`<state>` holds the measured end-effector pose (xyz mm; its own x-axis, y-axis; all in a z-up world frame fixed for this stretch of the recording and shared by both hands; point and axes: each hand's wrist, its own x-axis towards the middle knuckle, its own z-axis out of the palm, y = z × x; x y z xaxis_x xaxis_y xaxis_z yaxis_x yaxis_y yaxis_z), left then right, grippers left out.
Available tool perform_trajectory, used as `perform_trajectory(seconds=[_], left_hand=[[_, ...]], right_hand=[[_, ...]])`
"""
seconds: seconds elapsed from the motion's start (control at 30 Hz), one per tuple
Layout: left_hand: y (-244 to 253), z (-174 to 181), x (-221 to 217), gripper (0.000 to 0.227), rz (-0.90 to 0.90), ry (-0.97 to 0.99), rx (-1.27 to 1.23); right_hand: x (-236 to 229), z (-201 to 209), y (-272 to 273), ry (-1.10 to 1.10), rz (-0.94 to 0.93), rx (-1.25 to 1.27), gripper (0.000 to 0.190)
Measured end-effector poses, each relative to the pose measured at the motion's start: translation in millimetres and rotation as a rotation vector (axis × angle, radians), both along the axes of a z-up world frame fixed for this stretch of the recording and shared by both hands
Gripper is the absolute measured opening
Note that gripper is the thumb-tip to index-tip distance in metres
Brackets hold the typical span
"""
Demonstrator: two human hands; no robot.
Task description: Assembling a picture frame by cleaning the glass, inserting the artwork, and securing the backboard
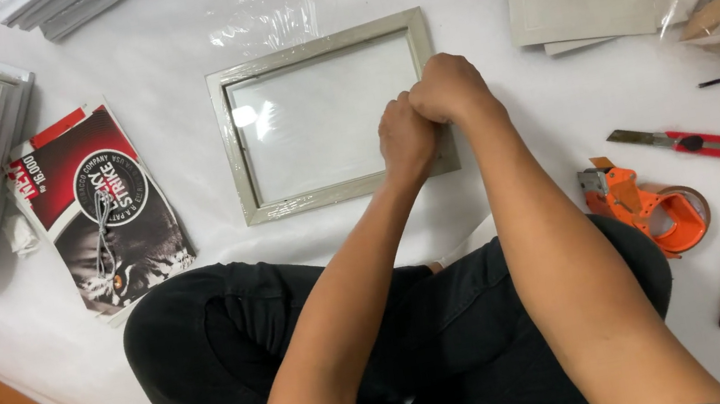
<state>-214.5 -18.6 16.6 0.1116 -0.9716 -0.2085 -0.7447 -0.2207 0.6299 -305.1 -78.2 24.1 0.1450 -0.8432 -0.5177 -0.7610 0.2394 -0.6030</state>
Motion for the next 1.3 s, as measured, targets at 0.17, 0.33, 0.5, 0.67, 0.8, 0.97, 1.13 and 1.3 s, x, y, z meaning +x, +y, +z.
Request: perform_trajectory(seconds=[0.17, 0.33, 0.5, 0.67, 0.8, 0.97, 1.13, 1.3], left_hand=[[-12.5, -55.2, 53.4, 0.020, 0.010, -0.118, 0.070], [-20.6, -82.2, 140.0, 0.021, 0.170, -0.233, 0.132], [-8.5, -32.0, 192.0, 0.014, 0.284, -0.318, 0.120], [2.5, -23.0, 225.4, 0.010, 0.299, -0.445, 0.050], [9.9, -18.6, 218.4, 0.005, 0.182, -0.620, -0.038], [-4.9, -49.9, 177.0, 0.008, 0.268, -0.495, 0.009], [-17.9, -69.8, 104.1, 0.014, 0.159, -0.357, -0.062], [-30.0, -80.3, 40.1, 0.008, 0.034, -0.328, -0.119]], right_hand=[[-1.2, -15.8, 0.0, 0.041, 0.042, -0.033, 0.036], [-4.4, -28.4, -1.4, 0.043, 0.037, -0.040, 0.034], [-4.1, -28.1, -1.6, 0.034, 0.026, -0.038, 0.038], [-5.6, -32.8, -2.8, 0.026, 0.006, -0.029, 0.038], [-4.9, -36.0, -5.7, 0.011, -0.009, -0.022, 0.038], [-7.7, -30.3, -6.1, -0.049, -0.064, -0.015, 0.046], [-7.9, -19.7, -4.1, -0.094, -0.086, -0.022, 0.048], [-10.0, -40.4, -7.0, -0.112, -0.073, -0.040, 0.042]])
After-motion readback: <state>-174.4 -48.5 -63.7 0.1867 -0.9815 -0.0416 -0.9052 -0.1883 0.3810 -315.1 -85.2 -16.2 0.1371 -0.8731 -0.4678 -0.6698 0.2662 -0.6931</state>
